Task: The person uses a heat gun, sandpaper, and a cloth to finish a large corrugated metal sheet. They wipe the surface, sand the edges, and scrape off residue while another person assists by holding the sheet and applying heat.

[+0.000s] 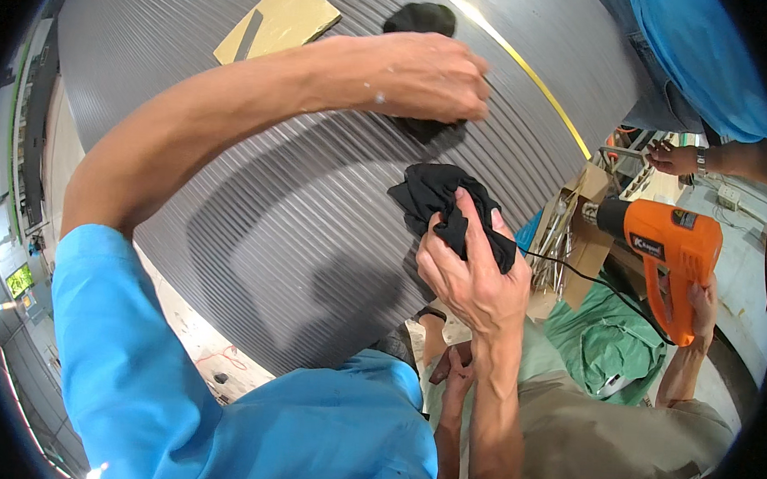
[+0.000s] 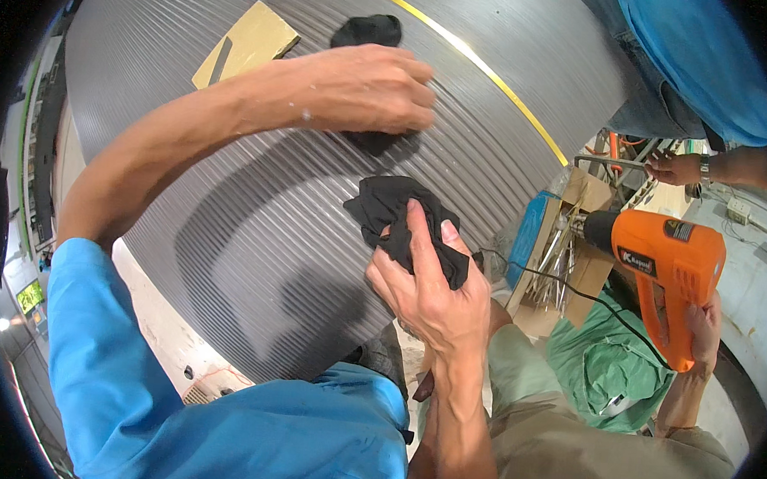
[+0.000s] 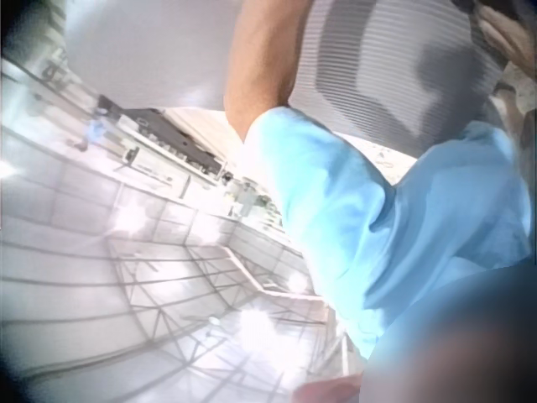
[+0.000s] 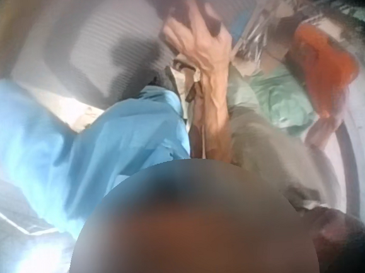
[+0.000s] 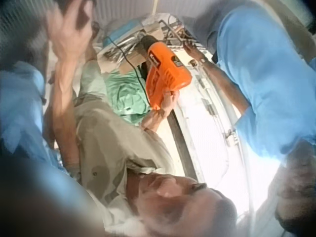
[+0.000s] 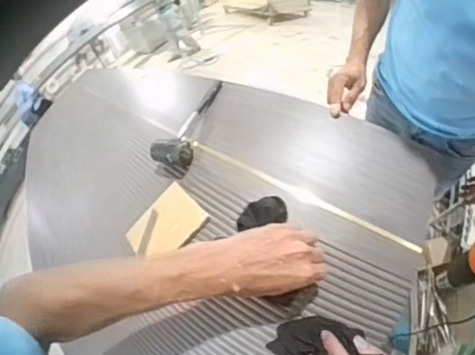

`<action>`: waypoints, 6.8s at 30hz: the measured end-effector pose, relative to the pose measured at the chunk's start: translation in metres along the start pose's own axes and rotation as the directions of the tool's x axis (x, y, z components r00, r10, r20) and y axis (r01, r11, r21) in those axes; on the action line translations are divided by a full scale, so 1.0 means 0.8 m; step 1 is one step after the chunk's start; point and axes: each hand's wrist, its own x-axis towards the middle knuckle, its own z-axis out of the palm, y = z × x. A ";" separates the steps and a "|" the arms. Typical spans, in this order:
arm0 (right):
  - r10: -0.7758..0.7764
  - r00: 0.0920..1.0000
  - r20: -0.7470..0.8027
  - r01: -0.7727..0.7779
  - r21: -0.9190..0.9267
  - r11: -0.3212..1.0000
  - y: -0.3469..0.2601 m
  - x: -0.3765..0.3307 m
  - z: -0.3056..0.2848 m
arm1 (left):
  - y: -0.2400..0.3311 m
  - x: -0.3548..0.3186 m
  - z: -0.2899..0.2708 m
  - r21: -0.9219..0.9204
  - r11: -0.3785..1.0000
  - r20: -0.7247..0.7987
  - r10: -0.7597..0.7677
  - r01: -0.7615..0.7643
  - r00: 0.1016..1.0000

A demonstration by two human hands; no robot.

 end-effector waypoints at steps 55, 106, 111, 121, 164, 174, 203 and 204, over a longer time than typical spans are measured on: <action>-0.219 0.896 0.385 0.098 -0.655 -0.750 0.110 0.017 0.065 | -0.041 0.030 -0.027 -0.167 0.982 0.111 -0.073 0.091 0.991; 0.099 0.919 0.381 -0.289 0.481 0.828 0.098 -0.011 0.049 | 0.016 0.013 0.040 -0.224 0.974 -0.136 -0.072 0.040 0.988; -0.015 0.872 0.490 -0.110 0.225 0.968 0.089 -0.043 0.054 | 0.030 0.044 0.053 -0.206 0.979 -0.139 -0.041 0.012 0.989; -0.179 0.879 0.441 0.180 0.041 0.983 0.096 -0.005 0.045 | -0.025 -0.031 0.025 -0.031 0.998 -0.064 -0.047 0.045 0.997; -0.395 0.496 0.774 -0.862 0.492 -0.117 -0.157 -0.190 0.039 | 0.004 0.022 0.060 -0.189 0.977 -0.291 -0.154 0.101 0.944; -0.079 0.203 0.976 -0.945 0.174 -0.278 -0.159 -0.277 0.038 | -0.015 0.033 0.110 -0.192 0.753 -0.187 -0.658 0.630 0.729; 0.444 0.195 0.875 -0.701 0.441 -0.561 -0.552 -0.365 -0.061 | 0.583 -0.318 0.123 -0.376 0.920 -0.321 -0.022 -0.106 0.947; 0.357 0.155 0.921 -0.563 0.379 -0.735 -0.562 -0.360 -0.085 | 0.620 -0.364 0.134 -0.413 0.908 -0.270 -0.049 -0.070 0.962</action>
